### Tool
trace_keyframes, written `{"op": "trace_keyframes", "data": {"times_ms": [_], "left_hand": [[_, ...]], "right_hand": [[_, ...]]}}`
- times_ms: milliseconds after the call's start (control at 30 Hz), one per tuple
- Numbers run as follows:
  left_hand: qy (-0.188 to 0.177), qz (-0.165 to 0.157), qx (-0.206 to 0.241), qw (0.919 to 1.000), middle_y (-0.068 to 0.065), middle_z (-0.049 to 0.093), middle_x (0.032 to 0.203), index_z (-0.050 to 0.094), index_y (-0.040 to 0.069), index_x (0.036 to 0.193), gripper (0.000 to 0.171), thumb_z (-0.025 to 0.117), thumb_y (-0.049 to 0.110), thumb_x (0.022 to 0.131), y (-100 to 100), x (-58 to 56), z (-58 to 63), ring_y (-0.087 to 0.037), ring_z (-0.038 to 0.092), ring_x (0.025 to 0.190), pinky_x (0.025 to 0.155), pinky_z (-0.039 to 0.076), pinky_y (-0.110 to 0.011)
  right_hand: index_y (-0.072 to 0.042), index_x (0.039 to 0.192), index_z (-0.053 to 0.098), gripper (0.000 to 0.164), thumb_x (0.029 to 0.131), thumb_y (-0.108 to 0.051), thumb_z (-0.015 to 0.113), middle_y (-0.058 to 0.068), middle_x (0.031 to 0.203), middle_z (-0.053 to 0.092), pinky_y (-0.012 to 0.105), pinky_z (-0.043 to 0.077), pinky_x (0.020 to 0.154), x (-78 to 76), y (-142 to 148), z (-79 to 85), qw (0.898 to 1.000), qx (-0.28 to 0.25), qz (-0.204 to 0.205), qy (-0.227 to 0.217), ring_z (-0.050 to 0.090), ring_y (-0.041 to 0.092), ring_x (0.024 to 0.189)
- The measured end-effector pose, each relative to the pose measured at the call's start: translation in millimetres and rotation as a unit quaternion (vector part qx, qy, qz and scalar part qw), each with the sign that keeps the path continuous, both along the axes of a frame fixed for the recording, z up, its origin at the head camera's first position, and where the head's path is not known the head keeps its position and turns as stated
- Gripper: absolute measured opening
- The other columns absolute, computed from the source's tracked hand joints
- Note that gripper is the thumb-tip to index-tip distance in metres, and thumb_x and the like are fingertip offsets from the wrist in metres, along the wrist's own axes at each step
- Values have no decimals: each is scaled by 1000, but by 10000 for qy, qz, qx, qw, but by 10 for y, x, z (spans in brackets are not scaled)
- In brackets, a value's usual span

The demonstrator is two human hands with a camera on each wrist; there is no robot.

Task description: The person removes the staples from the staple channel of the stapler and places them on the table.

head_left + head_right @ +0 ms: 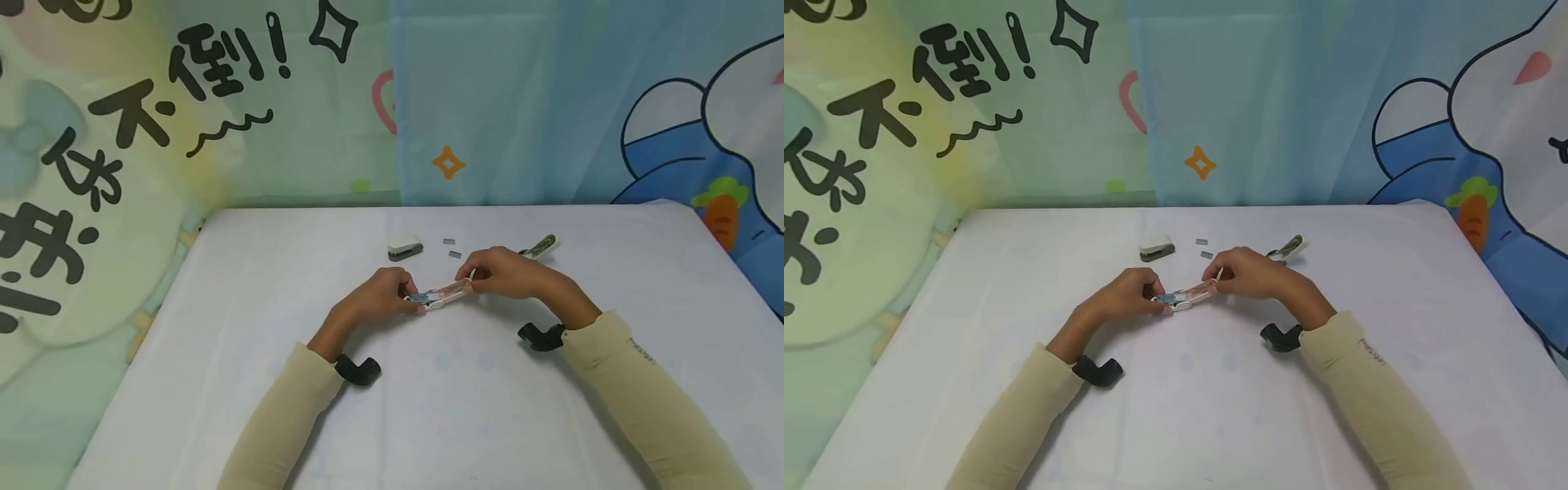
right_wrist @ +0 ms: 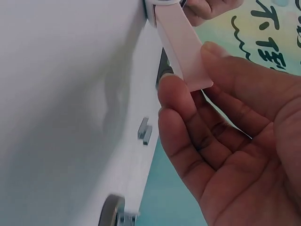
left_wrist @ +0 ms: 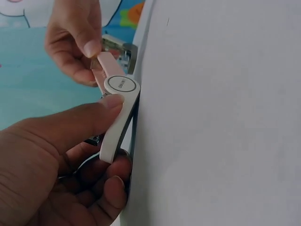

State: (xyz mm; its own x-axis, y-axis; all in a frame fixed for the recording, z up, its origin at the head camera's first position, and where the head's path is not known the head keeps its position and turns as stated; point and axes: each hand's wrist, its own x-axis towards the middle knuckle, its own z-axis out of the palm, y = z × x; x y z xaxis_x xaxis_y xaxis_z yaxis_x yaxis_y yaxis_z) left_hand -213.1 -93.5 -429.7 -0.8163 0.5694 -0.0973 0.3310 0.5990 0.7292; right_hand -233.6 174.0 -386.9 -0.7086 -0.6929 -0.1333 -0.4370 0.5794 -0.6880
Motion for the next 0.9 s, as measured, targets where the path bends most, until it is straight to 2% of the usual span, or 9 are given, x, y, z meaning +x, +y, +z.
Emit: {"op": "trace_keyframes", "data": {"times_ms": [267, 500, 700, 767, 900], "left_hand": [[283, -323, -113, 9990, 0, 59, 78, 69, 6, 88, 16, 79, 18, 84, 301, 29, 58, -10, 49, 71, 60, 41, -21], [644, -844, -175, 9942, 2, 59, 76, 71, 5, 89, 13, 72, 18, 90, 706, 34, 98, -7, 48, 67, 58, 39, -18], [846, -650, -372, 9936, 5, 58, 80, 73, 5, 97, 15, 70, 19, 92, 1039, 34, 95, -6, 47, 68, 59, 38, -17], [860, -588, -500, 9933, 4, 59, 80, 73, 6, 95, 15, 70, 20, 92, 1144, 34, 105, -6, 46, 68, 59, 37, -17], [1133, -472, -791, 9893, 4, 63, 82, 75, 7, 94, 15, 70, 21, 92, 1295, 19, 100, -5, 47, 67, 59, 37, -17]], "right_hand": [[-3, 107, 70, 17, 91, -2, 66, 3, 101, 67, 35, 51, 74, 55, 270, 65, 9995, 275, 58, 172, 62, 18, 88], [-4, 108, 69, 17, 91, -3, 67, 7, 110, 65, 37, 50, 85, 70, 658, 110, 9983, 513, -280, -19, 59, 23, 101], [-2, 111, 68, 20, 91, -8, 68, 6, 107, 65, 31, 52, 73, 45, 877, 238, 9944, 885, -553, -155, 60, 19, 91], [-1, 111, 67, 21, 91, -8, 68, 5, 103, 65, 30, 51, 69, 31, 927, 283, 9920, 1039, -668, -252, 60, 18, 87], [2, 112, 66, 24, 90, -6, 68, 3, 97, 66, 31, 51, 67, -16, 977, 351, 9888, 1285, -724, -218, 61, 18, 83]]}}
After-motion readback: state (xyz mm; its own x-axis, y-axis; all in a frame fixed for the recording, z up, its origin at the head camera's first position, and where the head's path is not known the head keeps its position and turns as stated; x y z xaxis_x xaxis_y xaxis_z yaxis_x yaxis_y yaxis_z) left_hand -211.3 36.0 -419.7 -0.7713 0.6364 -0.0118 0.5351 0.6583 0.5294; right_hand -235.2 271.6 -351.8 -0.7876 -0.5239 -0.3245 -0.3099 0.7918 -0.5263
